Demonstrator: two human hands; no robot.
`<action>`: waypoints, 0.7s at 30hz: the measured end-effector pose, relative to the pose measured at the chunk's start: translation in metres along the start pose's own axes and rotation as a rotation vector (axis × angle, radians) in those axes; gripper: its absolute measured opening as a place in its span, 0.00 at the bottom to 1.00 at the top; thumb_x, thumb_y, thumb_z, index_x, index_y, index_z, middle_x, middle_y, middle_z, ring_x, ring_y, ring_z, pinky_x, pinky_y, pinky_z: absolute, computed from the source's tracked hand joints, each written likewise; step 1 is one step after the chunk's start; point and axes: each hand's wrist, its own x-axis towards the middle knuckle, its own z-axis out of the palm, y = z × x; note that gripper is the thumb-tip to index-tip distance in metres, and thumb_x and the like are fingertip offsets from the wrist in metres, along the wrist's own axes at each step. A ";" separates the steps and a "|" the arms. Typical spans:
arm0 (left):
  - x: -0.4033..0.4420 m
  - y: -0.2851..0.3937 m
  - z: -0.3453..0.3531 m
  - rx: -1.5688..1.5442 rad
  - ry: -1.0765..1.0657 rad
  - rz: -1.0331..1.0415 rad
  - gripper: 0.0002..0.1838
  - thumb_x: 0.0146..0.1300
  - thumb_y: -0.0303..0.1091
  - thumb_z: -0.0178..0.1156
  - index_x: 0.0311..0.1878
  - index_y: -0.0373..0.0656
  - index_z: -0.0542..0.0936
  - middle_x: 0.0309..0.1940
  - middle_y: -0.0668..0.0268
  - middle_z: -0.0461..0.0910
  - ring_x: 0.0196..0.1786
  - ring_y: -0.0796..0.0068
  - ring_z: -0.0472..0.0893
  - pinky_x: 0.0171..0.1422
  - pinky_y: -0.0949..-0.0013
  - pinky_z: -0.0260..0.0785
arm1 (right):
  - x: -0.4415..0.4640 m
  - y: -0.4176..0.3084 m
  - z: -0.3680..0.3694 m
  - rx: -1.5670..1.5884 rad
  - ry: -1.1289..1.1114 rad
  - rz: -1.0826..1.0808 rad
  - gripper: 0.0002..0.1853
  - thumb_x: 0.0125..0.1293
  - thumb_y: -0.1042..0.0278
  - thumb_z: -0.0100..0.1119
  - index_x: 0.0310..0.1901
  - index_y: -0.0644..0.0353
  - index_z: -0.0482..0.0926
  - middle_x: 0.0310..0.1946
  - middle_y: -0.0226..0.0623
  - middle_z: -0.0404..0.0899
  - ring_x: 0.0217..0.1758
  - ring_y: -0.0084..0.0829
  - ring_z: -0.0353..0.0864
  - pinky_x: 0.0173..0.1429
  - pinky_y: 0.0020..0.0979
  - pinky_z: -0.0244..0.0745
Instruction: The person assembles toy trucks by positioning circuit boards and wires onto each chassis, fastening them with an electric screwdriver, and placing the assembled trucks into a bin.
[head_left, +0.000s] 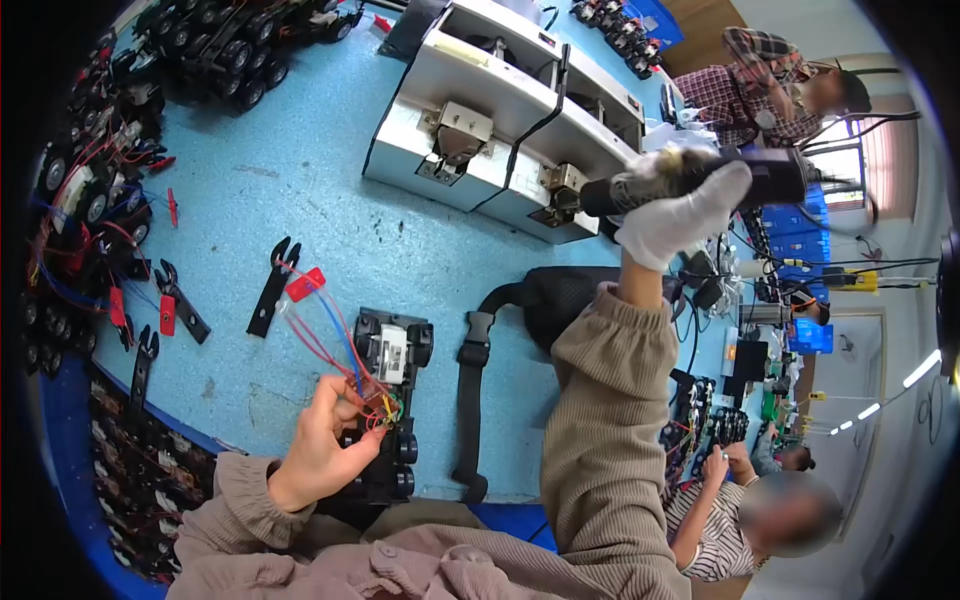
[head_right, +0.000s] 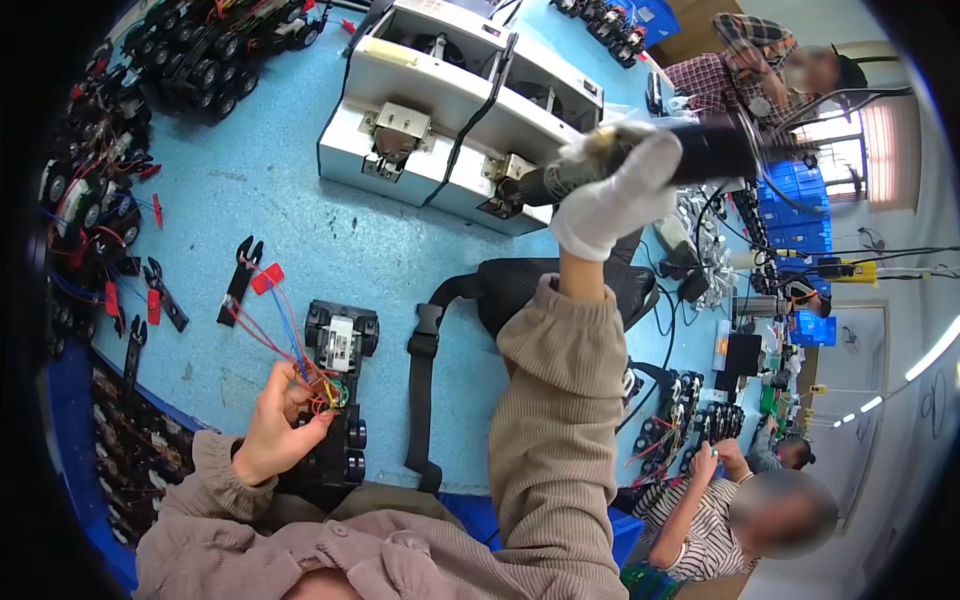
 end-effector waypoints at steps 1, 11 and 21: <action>-0.002 0.000 -0.001 0.004 -0.011 -0.030 0.18 0.54 0.16 0.57 0.43 0.38 0.59 0.37 0.60 0.78 0.40 0.82 0.75 0.45 0.75 0.70 | -0.011 -0.002 0.003 0.148 0.124 -0.014 0.22 0.58 0.48 0.61 0.28 0.61 0.72 0.16 0.37 0.70 0.15 0.25 0.71 0.21 0.26 0.70; 0.000 0.002 0.008 0.096 0.069 0.115 0.18 0.56 0.19 0.55 0.45 0.37 0.58 0.37 0.57 0.79 0.37 0.80 0.76 0.43 0.74 0.70 | -0.049 -0.046 -0.018 0.227 0.045 0.072 0.31 0.61 0.31 0.44 0.31 0.59 0.70 0.16 0.36 0.69 0.14 0.30 0.68 0.20 0.29 0.67; -0.005 -0.004 0.019 0.044 0.147 0.056 0.21 0.58 0.19 0.54 0.50 0.40 0.57 0.43 0.59 0.76 0.42 0.80 0.74 0.46 0.74 0.66 | -0.142 -0.137 -0.012 0.439 -0.354 0.301 0.35 0.50 0.26 0.52 0.36 0.57 0.72 0.20 0.29 0.72 0.16 0.23 0.72 0.22 0.28 0.68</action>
